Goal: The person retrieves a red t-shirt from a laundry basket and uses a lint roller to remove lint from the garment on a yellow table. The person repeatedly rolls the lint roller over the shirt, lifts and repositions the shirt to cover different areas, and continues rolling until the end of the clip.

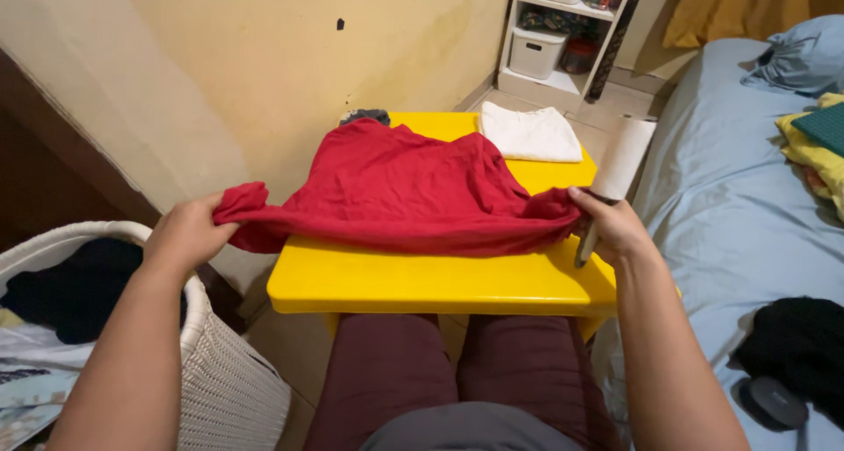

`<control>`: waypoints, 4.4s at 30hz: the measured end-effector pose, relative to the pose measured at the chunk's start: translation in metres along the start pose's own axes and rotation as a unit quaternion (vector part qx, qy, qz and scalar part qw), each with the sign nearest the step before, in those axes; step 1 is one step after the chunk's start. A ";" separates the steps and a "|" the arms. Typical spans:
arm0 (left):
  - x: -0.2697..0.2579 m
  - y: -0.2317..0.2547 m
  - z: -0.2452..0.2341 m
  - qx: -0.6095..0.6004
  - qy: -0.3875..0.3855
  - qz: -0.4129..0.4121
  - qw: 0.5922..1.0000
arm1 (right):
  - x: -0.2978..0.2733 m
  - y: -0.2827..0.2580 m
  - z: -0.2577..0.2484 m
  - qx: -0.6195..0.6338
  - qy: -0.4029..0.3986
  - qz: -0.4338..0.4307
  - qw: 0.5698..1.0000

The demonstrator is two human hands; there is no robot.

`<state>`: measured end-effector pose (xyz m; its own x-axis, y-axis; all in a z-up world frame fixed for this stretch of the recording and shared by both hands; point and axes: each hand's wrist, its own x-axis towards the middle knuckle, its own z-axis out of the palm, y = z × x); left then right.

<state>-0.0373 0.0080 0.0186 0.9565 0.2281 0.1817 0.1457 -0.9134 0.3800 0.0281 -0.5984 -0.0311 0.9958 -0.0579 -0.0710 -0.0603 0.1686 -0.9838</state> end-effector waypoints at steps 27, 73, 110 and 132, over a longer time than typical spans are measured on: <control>0.018 -0.033 0.019 -0.173 0.067 0.073 0.980 | -0.010 -0.013 -0.033 -0.080 -0.064 -0.036 0.994; 0.070 -0.041 -0.007 -0.069 -0.060 -0.028 0.995 | 0.179 -0.018 0.081 -0.618 -0.250 -0.025 0.745; 0.101 -0.098 0.097 -0.089 -0.126 -0.135 0.979 | 0.201 0.092 0.091 -0.490 0.041 0.039 0.870; 0.073 -0.027 0.057 -0.209 0.059 0.029 0.976 | 0.136 0.056 0.098 -0.677 0.151 -0.190 0.695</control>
<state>0.0429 0.0304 -0.0307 0.9211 0.2393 0.3072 -0.0472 -0.7143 0.6982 0.1668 -0.5003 -0.0798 0.9101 -0.0832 0.4060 -0.0094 -0.9836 -0.1804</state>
